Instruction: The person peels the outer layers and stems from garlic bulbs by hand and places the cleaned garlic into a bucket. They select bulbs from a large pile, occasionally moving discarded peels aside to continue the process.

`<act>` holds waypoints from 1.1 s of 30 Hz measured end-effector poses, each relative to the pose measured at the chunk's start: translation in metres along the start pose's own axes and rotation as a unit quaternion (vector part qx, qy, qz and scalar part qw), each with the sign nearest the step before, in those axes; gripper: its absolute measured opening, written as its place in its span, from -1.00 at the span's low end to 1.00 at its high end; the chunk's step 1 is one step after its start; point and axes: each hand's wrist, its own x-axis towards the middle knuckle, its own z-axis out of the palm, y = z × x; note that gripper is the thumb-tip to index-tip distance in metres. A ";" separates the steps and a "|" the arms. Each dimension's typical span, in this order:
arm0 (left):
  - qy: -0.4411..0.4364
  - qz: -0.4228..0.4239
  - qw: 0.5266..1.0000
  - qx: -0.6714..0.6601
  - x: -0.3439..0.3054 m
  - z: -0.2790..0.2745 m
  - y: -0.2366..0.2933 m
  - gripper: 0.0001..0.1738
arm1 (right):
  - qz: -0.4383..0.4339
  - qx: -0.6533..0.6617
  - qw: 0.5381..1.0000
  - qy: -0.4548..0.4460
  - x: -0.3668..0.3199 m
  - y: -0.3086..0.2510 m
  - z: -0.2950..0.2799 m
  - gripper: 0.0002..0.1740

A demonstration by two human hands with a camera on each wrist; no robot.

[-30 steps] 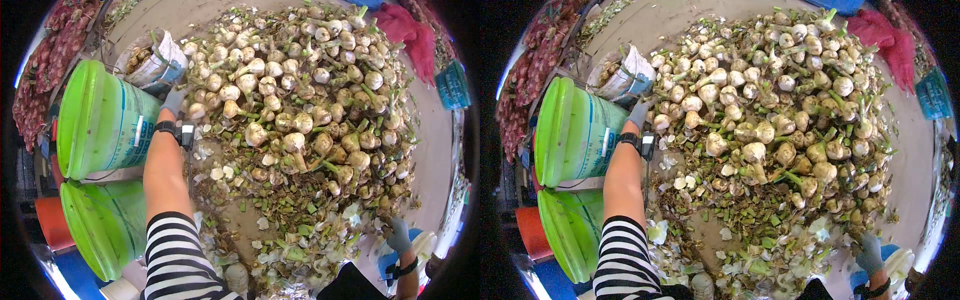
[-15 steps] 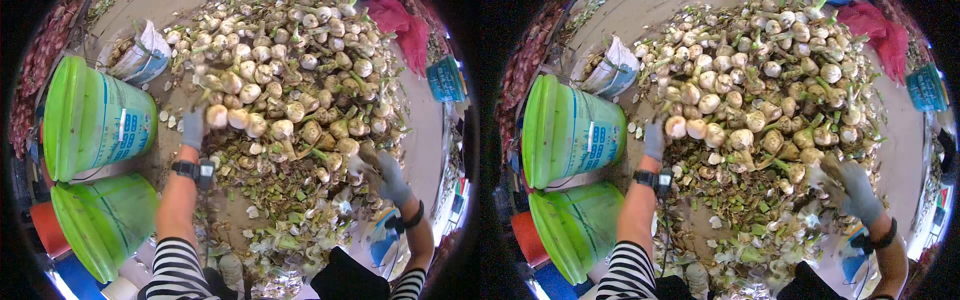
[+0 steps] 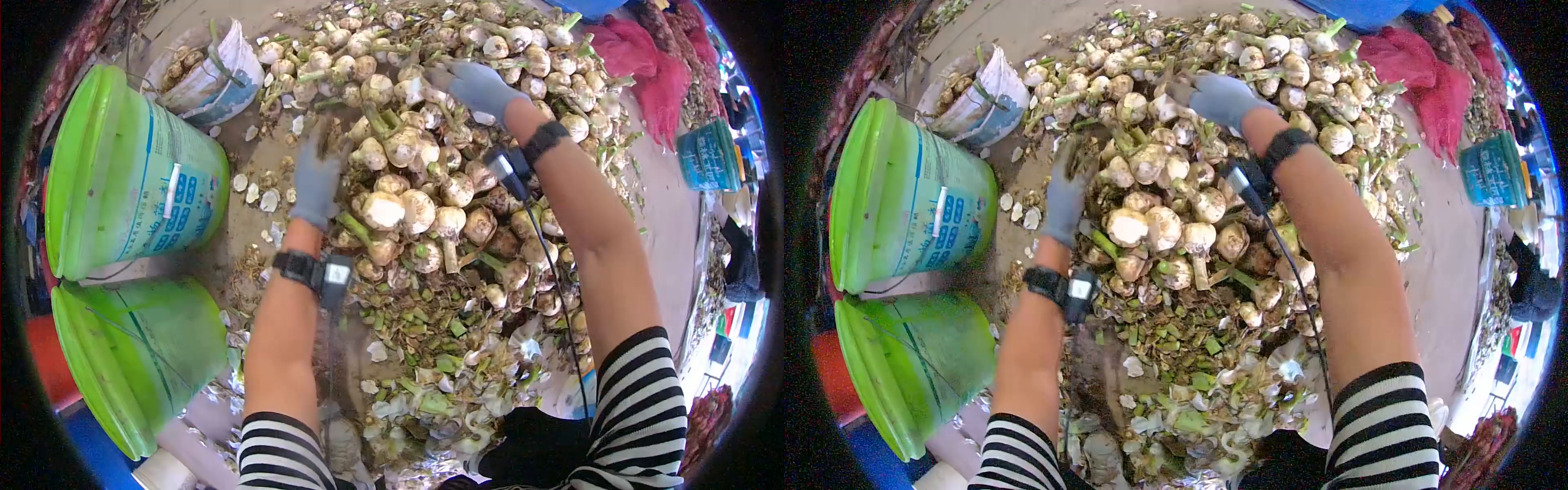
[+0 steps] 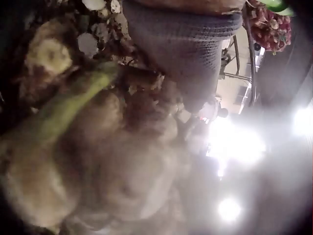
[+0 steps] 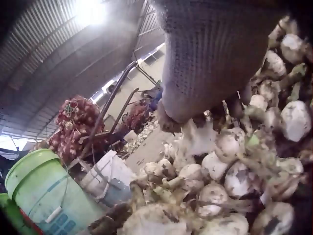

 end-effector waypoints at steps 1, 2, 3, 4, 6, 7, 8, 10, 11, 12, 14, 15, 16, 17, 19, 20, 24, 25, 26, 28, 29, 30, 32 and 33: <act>0.001 -0.007 1.000 0.001 0.008 0.003 -0.003 -0.38 | -0.005 0.001 1.000 -0.005 0.009 -0.003 0.002 -0.38; -0.050 -0.033 0.995 -0.077 0.017 0.005 -0.006 -0.36 | 0.049 0.011 0.997 -0.064 0.019 -0.008 0.004 -0.39; -0.099 -0.058 0.981 -0.155 0.026 0.007 -0.010 -0.33 | 0.102 0.019 0.987 -0.121 0.027 -0.009 0.007 -0.39; -0.131 -0.086 0.984 -0.082 0.032 0.009 -0.016 -0.33 | 0.052 -0.002 0.995 -0.082 0.035 -0.008 0.023 -0.38; -0.162 -0.161 0.947 -0.224 0.030 0.013 -0.015 -0.34 | 0.085 0.071 0.992 -0.067 0.036 -0.002 0.039 -0.33; -0.188 -0.223 0.884 -0.366 0.031 0.016 -0.013 -0.34 | 0.124 0.138 0.982 -0.048 0.035 0.002 0.043 -0.27; -0.235 -0.190 0.897 -0.322 0.032 0.027 -0.037 -0.37 | 0.119 0.187 0.975 0.001 0.032 0.011 0.058 -0.18; -0.257 -0.041 0.940 -0.221 0.000 0.033 -0.025 -0.45 | 0.106 0.188 0.975 -0.048 0.014 0.019 0.063 -0.13; -0.275 -0.043 0.930 -0.241 -0.013 0.042 -0.039 -0.47 | 0.098 0.179 0.975 -0.091 0.003 0.024 0.063 -0.09; -0.234 -0.179 0.885 -0.360 -0.027 0.036 -0.008 -0.50 | 0.056 0.257 0.961 -0.080 -0.015 0.019 0.055 -0.21; -0.207 -0.307 0.786 -0.496 -0.066 0.030 0.033 -0.55 | 0.056 0.279 0.955 -0.081 -0.047 0.014 0.060 -0.22; -0.151 -0.317 0.790 -0.502 -0.084 0.030 0.052 -0.59 | 0.053 0.295 0.951 -0.078 -0.061 0.009 0.062 -0.24; -0.198 -0.308 0.797 -0.480 -0.098 0.037 0.039 -0.56 | 0.047 0.326 0.938 -0.110 -0.080 -0.002 0.053 -0.25; -0.241 -0.295 0.801 -0.462 -0.112 0.048 0.025 -0.53 | 0.037 0.351 0.924 -0.144 -0.100 -0.012 0.039 -0.26; -0.254 -0.202 0.902 -0.284 -0.128 0.032 0.104 -0.36 | 0.037 0.315 0.942 -0.109 -0.137 -0.014 0.040 -0.32; -0.246 -0.178 0.898 -0.319 -0.144 0.041 0.103 -0.21 | 0.038 0.386 0.918 -0.085 -0.160 -0.016 0.042 -0.36; -0.370 -0.153 0.876 -0.269 -0.197 0.047 0.132 -0.21 | -0.036 0.298 0.929 -0.215 -0.246 -0.026 0.053 -0.32; -0.420 -0.187 0.855 -0.240 -0.200 0.039 0.148 -0.22 | -0.036 0.322 0.916 -0.236 -0.258 -0.038 0.027 -0.35; -0.452 -0.120 0.845 -0.258 -0.197 0.024 0.161 -0.23 | -0.048 0.287 0.902 -0.318 -0.258 -0.037 0.013 -0.40; -0.498 -0.034 0.843 -0.200 -0.195 0.009 0.143 -0.34 | -0.061 0.217 0.900 -0.373 -0.247 -0.029 -0.002 -0.52; -0.513 -0.024 0.837 -0.190 -0.183 -0.006 0.137 -0.37 | -0.064 0.184 0.917 -0.348 -0.237 -0.022 -0.008 -0.57; -0.477 -0.092 0.856 -0.175 -0.163 -0.020 0.143 -0.42 | 0.028 0.239 0.939 -0.246 -0.220 -0.026 -0.018 -0.62; -0.366 -0.207 0.889 -0.179 -0.126 -0.030 0.133 -0.45 | 0.041 0.242 0.969 0.008 -0.171 -0.013 -0.012 -0.67; -0.292 -0.254 0.901 -0.197 -0.112 -0.026 0.112 -0.44 | -0.002 0.134 0.987 0.093 -0.142 -0.004 -0.003 -0.66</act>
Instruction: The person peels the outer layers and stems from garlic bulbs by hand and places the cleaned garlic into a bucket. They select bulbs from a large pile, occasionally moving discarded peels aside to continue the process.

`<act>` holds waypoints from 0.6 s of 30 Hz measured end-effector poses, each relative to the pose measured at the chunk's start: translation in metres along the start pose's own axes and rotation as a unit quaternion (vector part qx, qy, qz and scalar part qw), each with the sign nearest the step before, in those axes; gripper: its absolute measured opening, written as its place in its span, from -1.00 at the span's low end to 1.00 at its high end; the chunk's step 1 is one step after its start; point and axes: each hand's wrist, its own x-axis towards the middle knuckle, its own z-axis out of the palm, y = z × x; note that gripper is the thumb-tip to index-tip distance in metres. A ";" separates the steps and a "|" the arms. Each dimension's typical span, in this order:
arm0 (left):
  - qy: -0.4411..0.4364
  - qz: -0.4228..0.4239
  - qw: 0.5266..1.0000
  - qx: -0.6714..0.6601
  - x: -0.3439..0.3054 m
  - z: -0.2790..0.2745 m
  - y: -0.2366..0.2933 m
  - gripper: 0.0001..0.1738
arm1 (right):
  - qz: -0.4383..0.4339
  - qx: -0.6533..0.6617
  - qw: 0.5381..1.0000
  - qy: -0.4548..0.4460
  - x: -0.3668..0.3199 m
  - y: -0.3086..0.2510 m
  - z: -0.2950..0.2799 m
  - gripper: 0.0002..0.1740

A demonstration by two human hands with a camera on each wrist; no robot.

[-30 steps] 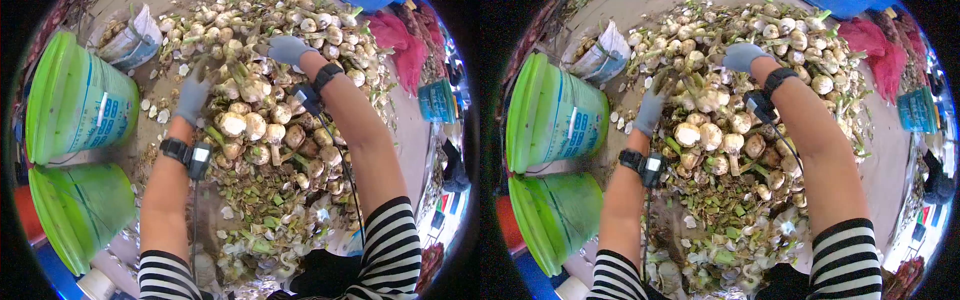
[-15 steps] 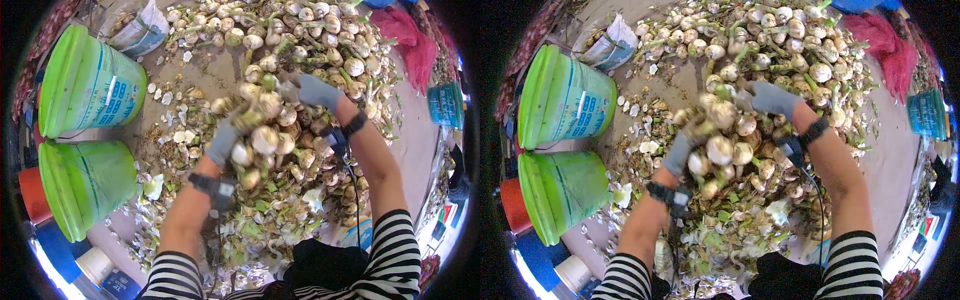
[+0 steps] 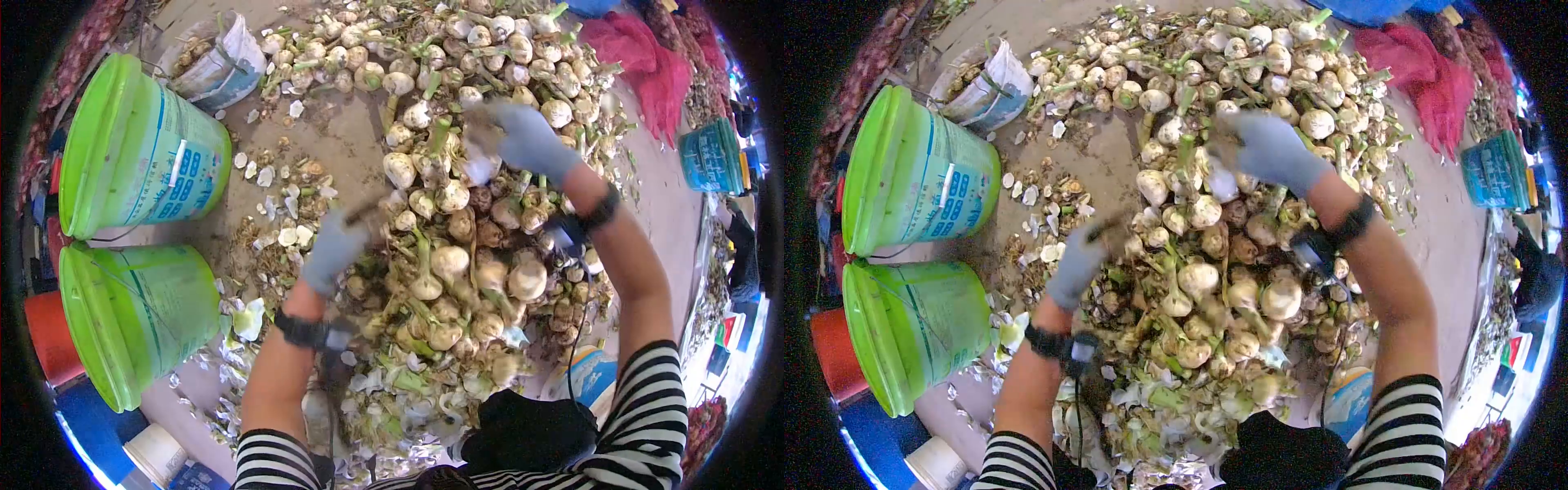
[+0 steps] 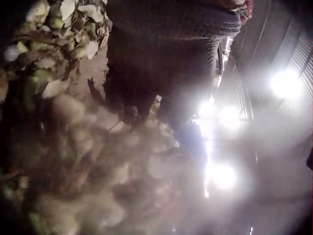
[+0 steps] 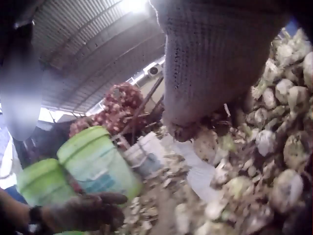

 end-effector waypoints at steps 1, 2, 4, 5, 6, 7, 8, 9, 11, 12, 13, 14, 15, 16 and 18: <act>0.032 0.099 0.994 -0.014 0.029 -0.013 -0.023 -0.41 | -0.063 -0.105 0.990 0.076 0.027 0.009 0.011 -0.64; 0.061 0.196 0.978 -0.029 0.057 -0.020 -0.042 -0.38 | -0.088 -0.155 0.977 0.118 0.050 0.017 0.024 -0.62; 0.090 0.227 0.970 0.014 0.097 -0.018 -0.042 -0.33 | -0.115 -0.202 0.960 0.159 0.086 0.013 0.037 -0.59; 0.116 0.255 0.958 0.055 0.114 -0.015 -0.041 -0.27 | -0.049 -0.225 0.973 0.032 0.100 0.003 0.038 -0.58; 0.119 0.252 0.959 0.052 0.128 -0.012 -0.039 -0.27 | 0.017 -0.244 0.965 -0.098 0.109 0.000 0.042 -0.56; 0.116 0.205 0.971 0.049 0.140 -0.008 -0.035 -0.25 | 0.026 -0.244 0.957 -0.152 0.115 0.004 0.051 -0.48; 0.113 0.157 0.980 0.044 0.147 -0.002 -0.035 -0.23 | 0.022 -0.243 0.957 -0.158 0.117 0.008 0.063 -0.48; 0.113 0.152 0.981 0.040 0.151 0.004 -0.035 -0.23 | 0.078 -0.205 0.962 -0.164 0.116 0.014 0.074 -0.51; 0.068 0.095 0.991 0.071 0.156 0.012 -0.030 -0.24 | 0.045 -0.212 0.955 -0.201 0.094 0.011 0.065 -0.46; 0.066 0.090 0.991 0.072 0.154 0.021 -0.039 -0.24 | 0.045 -0.208 0.956 -0.204 0.076 0.021 0.076 -0.46; 0.064 0.108 0.991 0.039 0.148 0.032 -0.054 -0.24 | 0.048 -0.170 0.970 -0.167 0.061 0.036 0.093 -0.46; 0.066 0.133 0.989 0.008 0.141 0.039 -0.058 -0.24 | 0.047 -0.136 0.982 -0.122 0.053 0.046 0.098 -0.45; 0.062 0.098 0.993 -0.012 0.126 0.047 -0.052 -0.24 | 0.048 -0.092 0.987 -0.125 0.040 0.045 0.094 -0.46; 0.054 0.059 0.996 -0.033 0.105 0.059 -0.050 -0.24 | 0.053 -0.045 0.989 -0.131 0.019 0.041 0.093 -0.46; 0.018 0.053 0.997 -0.058 0.090 0.082 -0.090 -0.24 | 0.013 -0.080 0.985 -0.154 -0.015 0.023 0.083 -0.55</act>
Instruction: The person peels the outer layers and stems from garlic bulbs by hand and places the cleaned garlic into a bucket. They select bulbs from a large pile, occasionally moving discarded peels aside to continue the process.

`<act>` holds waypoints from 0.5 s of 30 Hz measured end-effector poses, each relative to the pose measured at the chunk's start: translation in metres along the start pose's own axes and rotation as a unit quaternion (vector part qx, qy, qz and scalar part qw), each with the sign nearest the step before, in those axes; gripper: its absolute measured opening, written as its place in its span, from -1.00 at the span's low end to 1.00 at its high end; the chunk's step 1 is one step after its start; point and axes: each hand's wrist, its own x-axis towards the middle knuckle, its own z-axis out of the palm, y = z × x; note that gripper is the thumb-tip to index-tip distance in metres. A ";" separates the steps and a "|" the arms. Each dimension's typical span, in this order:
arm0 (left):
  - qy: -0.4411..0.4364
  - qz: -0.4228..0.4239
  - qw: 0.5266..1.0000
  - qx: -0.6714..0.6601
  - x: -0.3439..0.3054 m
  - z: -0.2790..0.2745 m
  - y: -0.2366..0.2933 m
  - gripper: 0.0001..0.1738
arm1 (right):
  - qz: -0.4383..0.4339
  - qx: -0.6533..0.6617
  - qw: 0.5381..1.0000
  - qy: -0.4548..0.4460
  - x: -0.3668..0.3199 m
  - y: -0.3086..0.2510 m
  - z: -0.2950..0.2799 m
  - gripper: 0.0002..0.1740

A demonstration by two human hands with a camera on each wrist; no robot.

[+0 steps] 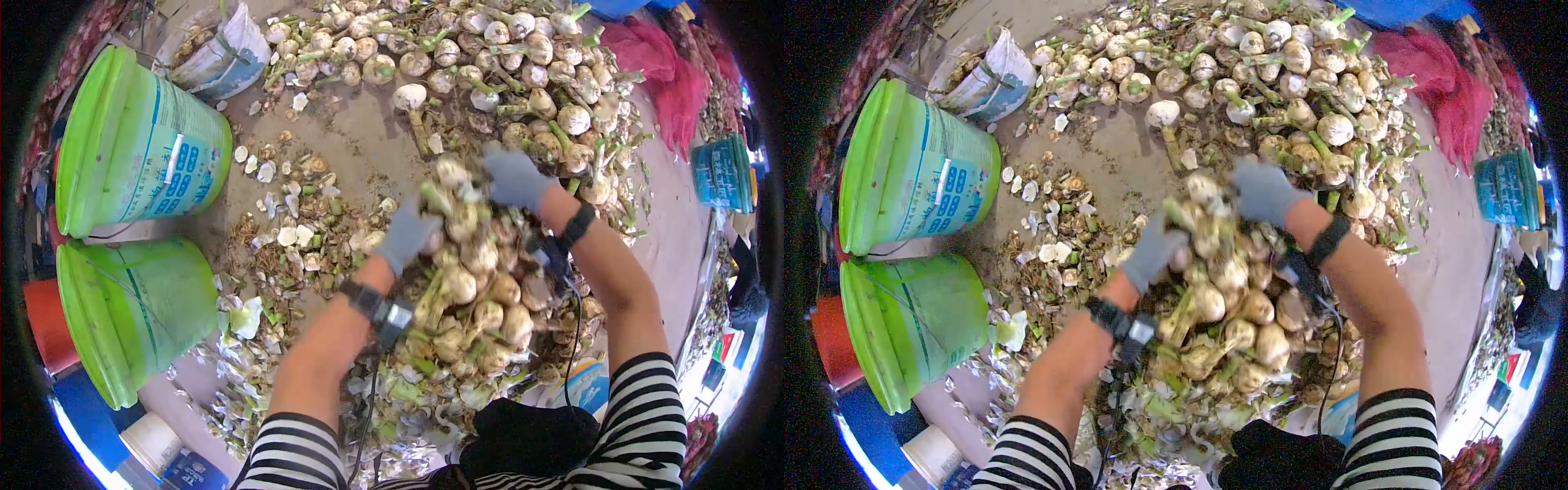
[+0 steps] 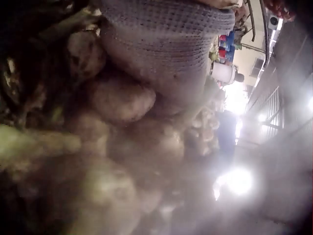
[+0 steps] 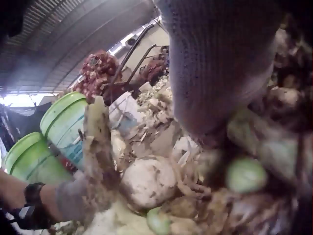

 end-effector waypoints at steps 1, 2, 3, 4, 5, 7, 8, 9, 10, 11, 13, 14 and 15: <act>-0.016 -0.049 0.999 -0.003 -0.024 0.007 0.011 -0.24 | -0.007 0.027 0.999 -0.033 -0.018 -0.009 -0.006 -0.54; -0.030 -0.098 0.995 -0.007 -0.048 0.012 0.024 -0.23 | -0.015 0.054 0.996 -0.066 -0.034 -0.017 -0.010 -0.52; -0.039 -0.087 0.995 0.026 -0.063 0.015 0.018 -0.23 | -0.013 0.055 0.996 -0.069 -0.048 -0.022 -0.005 -0.52; -0.048 -0.075 0.994 0.060 -0.076 0.014 0.011 -0.22 | -0.043 0.069 0.994 -0.079 -0.063 -0.026 -0.001 -0.50; -0.071 0.037 0.994 0.071 -0.085 0.010 -0.004 -0.20 | -0.074 0.081 0.990 -0.084 -0.071 -0.027 -0.001 -0.48; -0.128 -0.013 0.983 0.129 -0.107 -0.009 0.040 -0.26 | -0.100 0.081 0.986 -0.106 -0.080 -0.028 0.004 -0.47; -0.150 0.041 0.955 0.251 -0.110 -0.023 0.052 -0.30 | -0.125 0.077 0.981 -0.131 -0.080 -0.027 0.004 -0.45; -0.112 0.103 0.936 0.318 -0.110 -0.040 0.059 -0.35 | -0.069 0.067 0.978 -0.185 -0.077 -0.037 -0.021 -0.45; -0.073 0.162 0.907 0.382 -0.109 -0.061 0.066 -0.39 | -0.068 0.067 0.978 -0.184 -0.066 -0.040 -0.026 -0.45; -0.028 0.106 0.939 0.325 -0.112 -0.087 0.083 -0.44 | -0.060 0.056 0.989 -0.120 -0.049 -0.041 -0.032 -0.44; 0.095 0.024 0.919 0.383 -0.125 -0.136 0.145 -0.54 | -0.046 0.005 0.999 -0.015 -0.011 -0.053 -0.042 -0.47; 0.167 0.169 0.913 0.333 -0.123 -0.166 0.145 -0.58 | -0.040 -0.035 0.998 0.026 0.008 -0.061 -0.044 -0.51; 0.220 0.159 0.901 0.339 -0.130 -0.186 0.168 -0.59 | -0.041 -0.034 0.998 0.034 0.028 -0.061 -0.039 -0.51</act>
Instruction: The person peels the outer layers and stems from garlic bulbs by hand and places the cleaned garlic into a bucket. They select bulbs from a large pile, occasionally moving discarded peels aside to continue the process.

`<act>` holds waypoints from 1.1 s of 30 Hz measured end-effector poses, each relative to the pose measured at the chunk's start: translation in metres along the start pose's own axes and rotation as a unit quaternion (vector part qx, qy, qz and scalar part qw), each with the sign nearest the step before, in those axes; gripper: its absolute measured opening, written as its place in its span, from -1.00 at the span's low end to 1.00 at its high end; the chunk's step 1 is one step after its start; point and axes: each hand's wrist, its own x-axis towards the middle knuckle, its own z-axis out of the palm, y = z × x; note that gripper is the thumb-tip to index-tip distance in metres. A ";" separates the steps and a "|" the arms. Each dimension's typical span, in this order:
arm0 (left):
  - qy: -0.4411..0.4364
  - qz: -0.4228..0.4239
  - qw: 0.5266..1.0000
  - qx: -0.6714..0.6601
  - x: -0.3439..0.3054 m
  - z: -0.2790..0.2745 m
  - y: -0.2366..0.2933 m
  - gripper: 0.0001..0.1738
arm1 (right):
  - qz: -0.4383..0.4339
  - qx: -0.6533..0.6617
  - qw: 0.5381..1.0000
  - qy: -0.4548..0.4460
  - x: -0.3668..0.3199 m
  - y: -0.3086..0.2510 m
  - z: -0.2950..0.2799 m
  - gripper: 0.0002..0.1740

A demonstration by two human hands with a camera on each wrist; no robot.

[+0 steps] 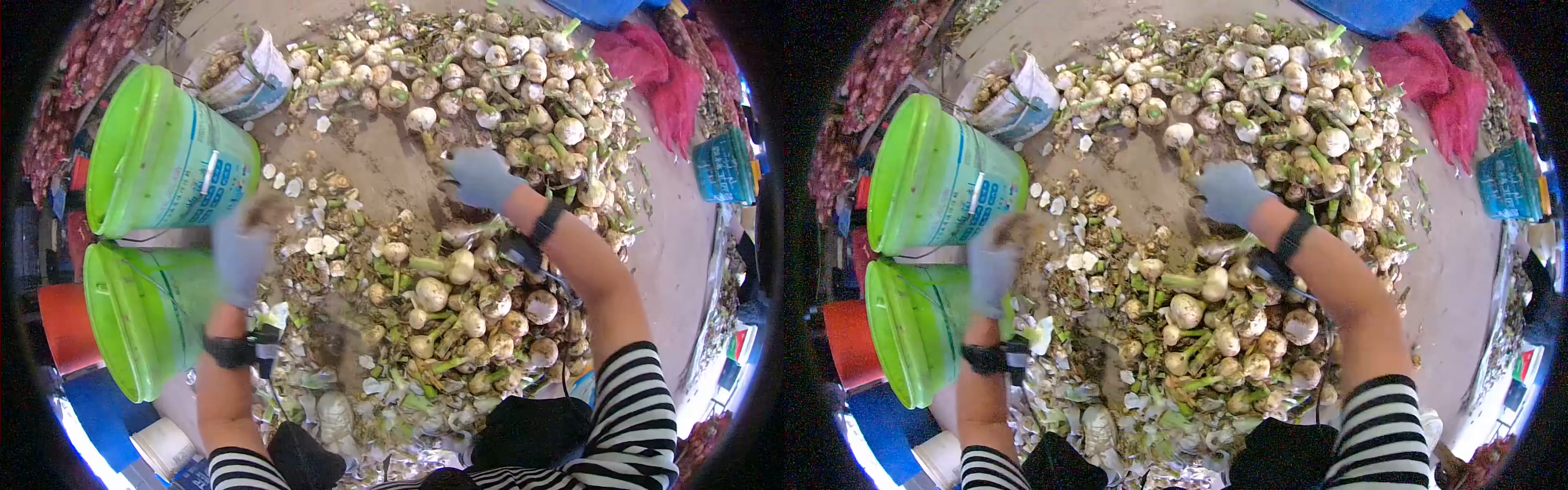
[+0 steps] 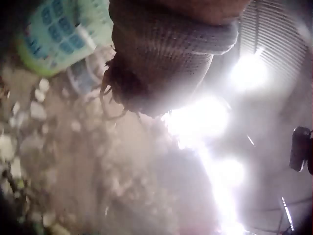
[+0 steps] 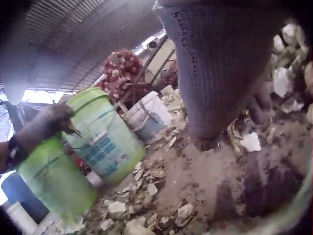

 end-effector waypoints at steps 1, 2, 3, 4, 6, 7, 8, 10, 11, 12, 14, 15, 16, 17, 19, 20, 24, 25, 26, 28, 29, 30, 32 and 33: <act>0.047 -0.026 0.998 0.021 0.009 -0.027 0.009 -0.61 | 0.018 -0.032 0.999 0.000 0.020 0.000 0.011 -0.59; 0.052 -0.024 0.998 0.028 0.015 -0.041 0.009 -0.61 | 0.034 -0.062 0.997 0.001 0.034 -0.003 0.016 -0.67; 0.076 -0.009 0.994 -0.075 0.020 -0.057 0.008 -0.63 | 0.025 -0.057 0.998 0.008 0.039 -0.007 0.017 -0.67; 0.104 0.008 0.980 -0.170 0.021 -0.076 0.007 -0.65 | 0.056 -0.075 0.994 -0.056 0.046 -0.010 0.017 -0.70; 0.052 -0.078 0.987 -0.134 0.018 -0.106 0.004 -0.67 | 0.094 -0.068 0.986 -0.120 0.058 -0.025 0.009 -0.71; -0.013 -0.163 0.979 -0.126 0.012 -0.117 0.000 -0.66 | 0.109 -0.046 0.985 -0.125 0.056 -0.032 0.002 -0.70; 0.005 -0.167 0.979 -0.118 0.005 -0.127 -0.009 -0.66 | 0.091 -0.049 0.988 -0.116 0.060 -0.036 0.003 -0.70; 0.070 -0.268 0.894 -0.353 -0.005 -0.134 -0.035 -0.63 | 0.019 -0.026 0.987 -0.160 0.066 -0.046 -0.011 -0.66; 0.081 -0.264 0.891 -0.359 -0.007 -0.137 -0.049 -0.63 | -0.001 0.064 0.994 -0.086 0.071 -0.058 -0.025 -0.62; 0.121 -0.265 0.845 -0.448 -0.008 -0.139 -0.066 -0.63 | -0.020 0.154 0.988 -0.016 0.075 -0.086 -0.050 -0.59; 0.161 -0.263 0.787 -0.535 -0.012 -0.142 -0.076 -0.62 | -0.089 0.294 0.950 0.058 0.122 -0.123 -0.072 -0.57; 0.183 -0.232 0.780 -0.552 -0.014 -0.141 -0.075 -0.62 | -0.111 0.436 0.891 0.055 0.130 -0.155 -0.108 -0.52; 0.206 -0.201 0.773 -0.566 -0.015 -0.141 -0.074 -0.61 | -0.114 0.450 0.883 0.074 0.156 -0.177 -0.125 -0.47; 0.210 -0.203 0.770 -0.568 -0.015 -0.142 -0.073 -0.61 | -0.110 0.535 0.832 0.100 0.186 -0.200 -0.133 -0.46; 0.234 -0.154 0.752 -0.597 -0.013 -0.147 -0.070 -0.61 | -0.103 0.679 0.722 0.086 0.221 -0.237 -0.156 -0.48; 0.224 -0.146 0.749 -0.606 -0.013 -0.150 -0.066 -0.60 | -0.099 0.738 0.666 0.046 0.223 -0.249 -0.172 -0.51; 0.218 -0.103 0.694 -0.678 -0.012 -0.152 -0.065 -0.56 | -0.319 0.666 0.654 0.164 0.277 -0.255 -0.137 -0.37; 0.224 -0.100 0.691 -0.680 -0.014 -0.150 -0.065 -0.56 | -0.323 0.663 0.656 0.159 0.266 -0.260 -0.138 -0.37; 0.226 -0.086 0.695 -0.677 -0.015 -0.147 -0.066 -0.54 | -0.271 0.530 0.764 0.250 0.246 -0.265 -0.140 -0.35; 0.226 -0.079 0.704 -0.669 -0.022 -0.145 -0.067 -0.53 | -0.257 0.687 0.657 0.174 0.260 -0.266 -0.128 -0.39; 0.188 -0.063 0.718 -0.667 -0.030 -0.144 -0.067 -0.53 | -0.253 0.693 0.654 0.168 0.272 -0.255 -0.103 -0.39; 0.149 -0.052 0.729 -0.666 -0.040 -0.140 -0.066 -0.53 | -0.254 0.732 0.618 0.130 0.253 -0.251 -0.097 -0.52; 0.124 -0.067 0.733 -0.665 -0.054 -0.124 -0.049 -0.54 | -0.190 0.841 0.504 0.053 0.187 -0.243 -0.116 -0.59; 0.102 -0.073 0.741 -0.659 -0.061 -0.119 -0.038 -0.55 | -0.125 0.901 0.415 0.011 0.149 -0.242 -0.128 -0.59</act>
